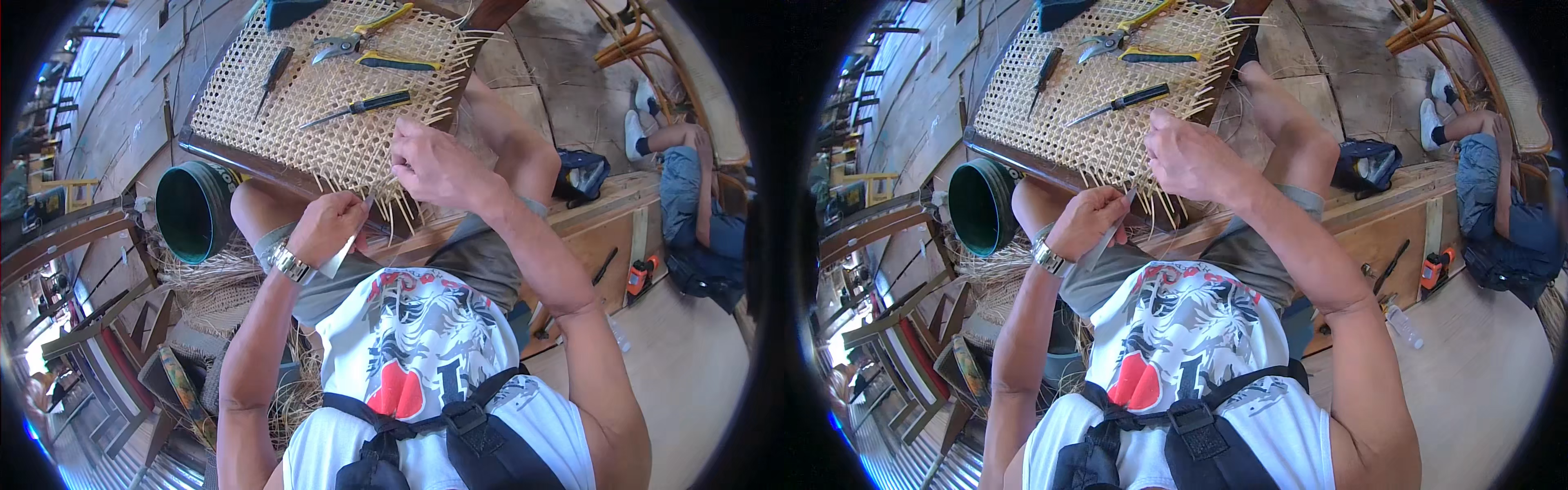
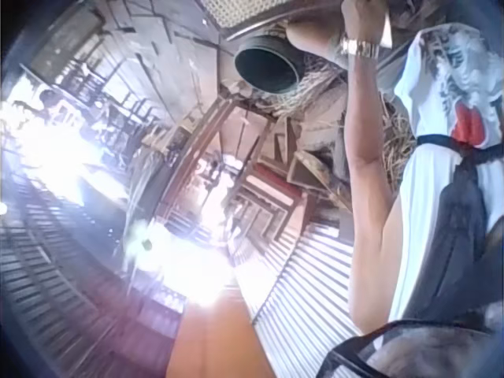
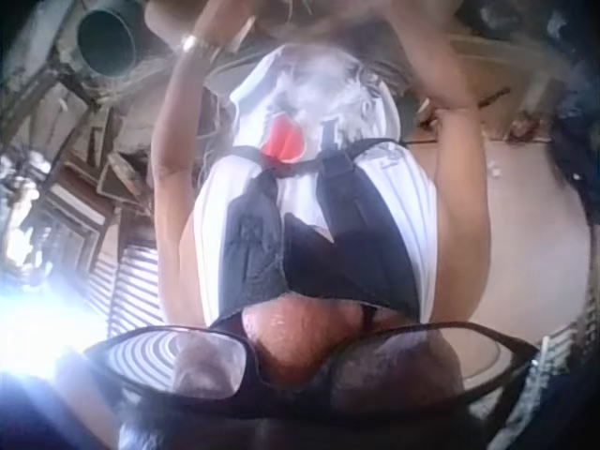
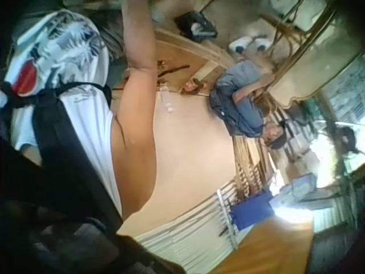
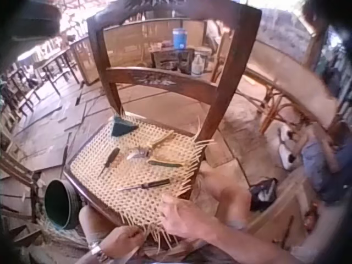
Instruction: Repairing a woven chair seat using rattan strips and hand tools.
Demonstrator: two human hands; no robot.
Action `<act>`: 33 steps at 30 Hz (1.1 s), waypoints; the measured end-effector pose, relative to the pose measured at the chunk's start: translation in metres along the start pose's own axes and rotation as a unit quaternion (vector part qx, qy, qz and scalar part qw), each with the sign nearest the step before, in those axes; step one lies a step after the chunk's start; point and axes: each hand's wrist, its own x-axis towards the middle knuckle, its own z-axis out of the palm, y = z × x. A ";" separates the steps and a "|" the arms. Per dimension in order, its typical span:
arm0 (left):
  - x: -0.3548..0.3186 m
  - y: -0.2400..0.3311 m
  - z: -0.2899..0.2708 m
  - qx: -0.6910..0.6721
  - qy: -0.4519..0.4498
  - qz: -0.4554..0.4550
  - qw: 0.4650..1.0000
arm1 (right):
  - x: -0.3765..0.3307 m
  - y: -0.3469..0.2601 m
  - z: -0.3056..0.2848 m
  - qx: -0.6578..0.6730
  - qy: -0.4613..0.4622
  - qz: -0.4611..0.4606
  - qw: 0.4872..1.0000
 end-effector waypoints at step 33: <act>-0.065 -0.029 -0.051 0.298 0.251 0.046 0.920 | -0.009 0.013 0.006 0.089 -0.027 -0.088 0.992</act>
